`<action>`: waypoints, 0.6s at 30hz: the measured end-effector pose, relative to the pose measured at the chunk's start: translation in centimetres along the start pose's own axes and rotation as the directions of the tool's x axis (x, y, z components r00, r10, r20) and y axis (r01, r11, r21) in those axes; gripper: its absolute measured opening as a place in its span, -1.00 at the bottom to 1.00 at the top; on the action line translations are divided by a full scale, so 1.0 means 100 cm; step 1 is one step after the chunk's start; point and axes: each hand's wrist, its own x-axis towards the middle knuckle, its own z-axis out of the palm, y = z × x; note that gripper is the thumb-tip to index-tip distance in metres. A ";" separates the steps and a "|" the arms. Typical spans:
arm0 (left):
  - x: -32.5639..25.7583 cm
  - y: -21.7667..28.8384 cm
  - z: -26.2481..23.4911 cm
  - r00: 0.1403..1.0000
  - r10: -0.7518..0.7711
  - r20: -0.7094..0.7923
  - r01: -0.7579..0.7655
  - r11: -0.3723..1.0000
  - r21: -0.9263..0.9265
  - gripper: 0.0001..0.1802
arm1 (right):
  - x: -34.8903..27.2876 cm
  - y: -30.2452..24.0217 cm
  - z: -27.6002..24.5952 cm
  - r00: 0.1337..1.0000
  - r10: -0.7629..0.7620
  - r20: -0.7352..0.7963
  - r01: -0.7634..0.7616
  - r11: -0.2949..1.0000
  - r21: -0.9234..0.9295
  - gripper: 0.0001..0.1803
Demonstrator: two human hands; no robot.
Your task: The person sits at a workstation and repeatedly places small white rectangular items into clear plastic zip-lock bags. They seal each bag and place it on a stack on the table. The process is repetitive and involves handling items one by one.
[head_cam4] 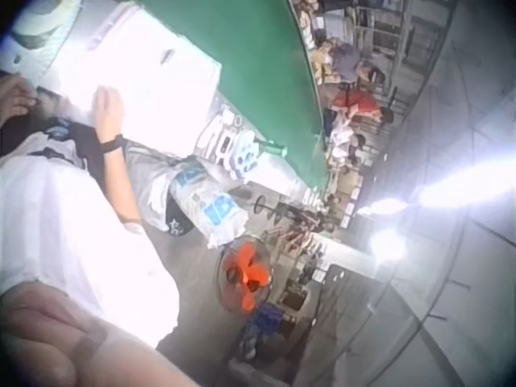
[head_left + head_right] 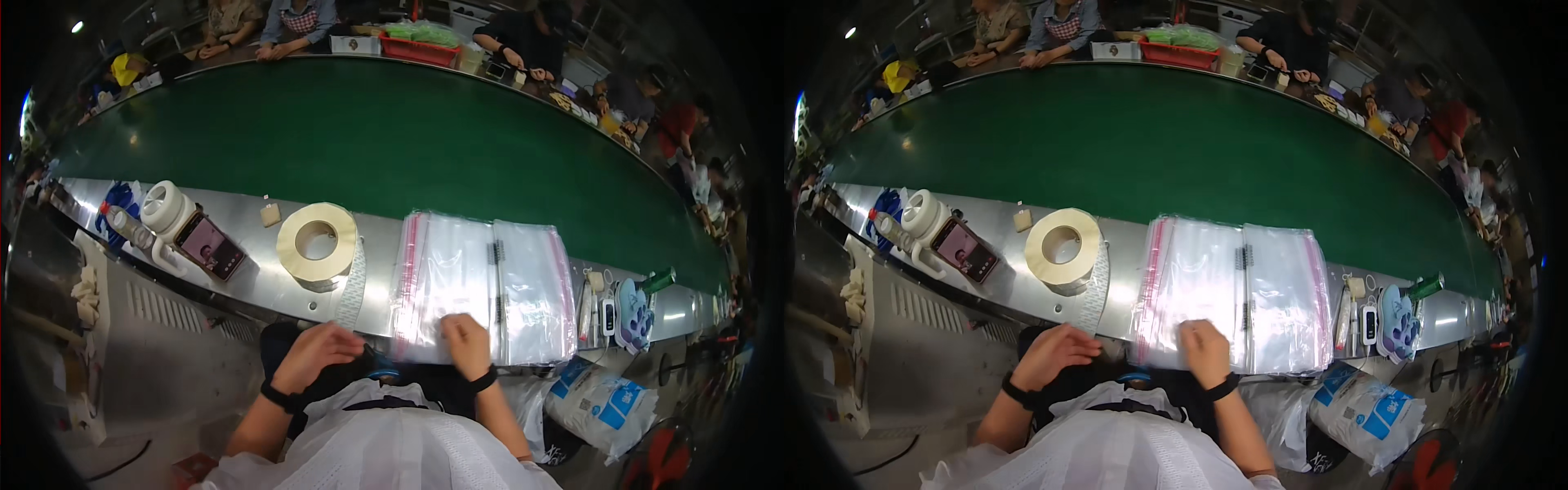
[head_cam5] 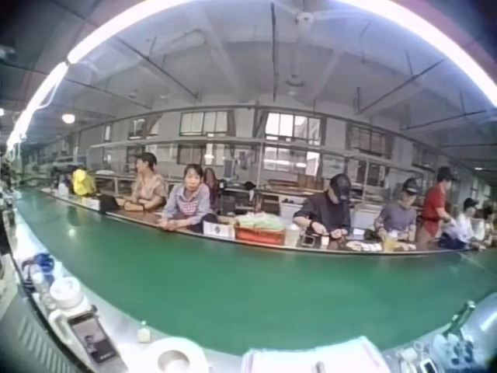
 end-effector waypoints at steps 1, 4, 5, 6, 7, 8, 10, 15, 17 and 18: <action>-0.012 -0.007 -0.015 0.993 -0.016 -0.116 0.024 0.997 0.066 -0.56 | 0.006 -0.003 -0.014 0.968 0.250 0.028 -0.246 0.920 0.305 -0.90; -0.021 -0.036 -0.029 0.894 0.068 -0.443 0.038 0.973 0.226 -0.64 | 0.009 0.030 -0.081 0.839 0.470 -0.273 -0.254 0.783 0.568 -0.87; -0.015 -0.048 -0.031 0.844 0.128 -0.520 0.028 0.959 0.282 -0.66 | 0.002 0.046 -0.105 0.761 0.500 -0.412 -0.242 0.809 0.535 -0.87; -0.005 -0.064 -0.041 0.834 0.236 -0.498 -0.047 0.931 0.362 -0.66 | -0.009 0.058 -0.125 0.692 0.528 -0.492 -0.297 0.830 0.472 -0.85; 0.006 -0.080 -0.054 0.808 0.356 -0.469 -0.146 0.893 0.426 -0.64 | -0.015 0.070 -0.142 0.632 0.527 -0.568 -0.342 0.848 0.406 -0.84; 0.019 -0.089 -0.065 0.772 0.569 -0.283 -0.226 0.662 0.715 -0.58 | -0.031 0.088 -0.160 0.636 0.525 -0.566 -0.297 0.843 0.448 -0.89; 0.031 -0.079 -0.057 0.857 0.507 -0.095 -0.232 0.543 0.807 -0.68 | -0.070 0.140 -0.178 0.582 0.402 -0.707 -0.400 0.899 0.181 -0.87; 0.022 -0.048 -0.015 0.967 0.244 -0.071 -0.116 0.672 0.732 -0.79 | -0.078 0.068 -0.135 0.560 0.111 -0.821 -0.413 0.897 -0.160 -0.90; 0.015 -0.039 0.011 0.994 0.060 -0.087 -0.040 0.975 0.220 -0.78 | -0.066 0.022 -0.090 0.785 0.305 -0.540 -0.254 0.952 0.169 -0.94; 0.012 -0.030 0.027 0.998 0.063 -0.017 -0.063 0.998 0.003 -0.75 | -0.059 -0.001 -0.065 0.895 0.356 -0.270 -0.270 0.913 0.306 -0.92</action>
